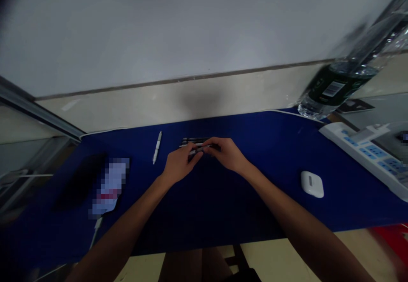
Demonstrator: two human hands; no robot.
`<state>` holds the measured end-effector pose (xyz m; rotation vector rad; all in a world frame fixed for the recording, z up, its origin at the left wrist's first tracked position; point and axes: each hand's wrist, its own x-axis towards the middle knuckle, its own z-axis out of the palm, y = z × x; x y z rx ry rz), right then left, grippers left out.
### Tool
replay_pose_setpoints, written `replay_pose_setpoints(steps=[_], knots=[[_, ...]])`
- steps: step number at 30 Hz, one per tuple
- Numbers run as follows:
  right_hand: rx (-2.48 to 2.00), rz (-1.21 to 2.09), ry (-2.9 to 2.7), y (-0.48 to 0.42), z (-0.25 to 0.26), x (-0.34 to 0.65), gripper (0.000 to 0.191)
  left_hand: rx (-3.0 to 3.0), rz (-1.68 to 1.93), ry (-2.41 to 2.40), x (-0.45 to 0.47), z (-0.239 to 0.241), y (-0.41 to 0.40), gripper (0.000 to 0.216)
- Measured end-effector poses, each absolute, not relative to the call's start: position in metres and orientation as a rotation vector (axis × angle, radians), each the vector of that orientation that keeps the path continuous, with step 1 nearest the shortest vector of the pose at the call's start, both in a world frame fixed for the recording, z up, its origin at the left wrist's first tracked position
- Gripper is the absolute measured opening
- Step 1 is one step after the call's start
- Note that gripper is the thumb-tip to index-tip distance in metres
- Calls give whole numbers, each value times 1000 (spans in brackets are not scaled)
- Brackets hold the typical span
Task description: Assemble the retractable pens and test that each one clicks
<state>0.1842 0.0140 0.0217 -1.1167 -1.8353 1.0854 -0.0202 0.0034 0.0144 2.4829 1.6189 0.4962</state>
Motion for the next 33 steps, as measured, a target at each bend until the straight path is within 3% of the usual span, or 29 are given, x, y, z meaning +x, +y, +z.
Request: replay_pose_setpoints(steps=[7,14,20,26,31,33], knots=[[-1181,980,-1887,10,28,181,26,2528,500,1545,-21,11,5,35],[-1312,836,-1992,8,28,179,58,2581,539,1434,-22,9,4,32],[-1218,665,-2039,8,28,177,26,2515,526,1470,-23,12,5,37],[-1267,568,-2175,7,28,178,43,2523,466,1384,-21,16,3,35],[-1209,671,-2135,6,28,179,25,2503,486,1469,-22,13,5,38],[-1201,649,-2145,7,27,178,27,2469,489,1473,-22,14,4,38]])
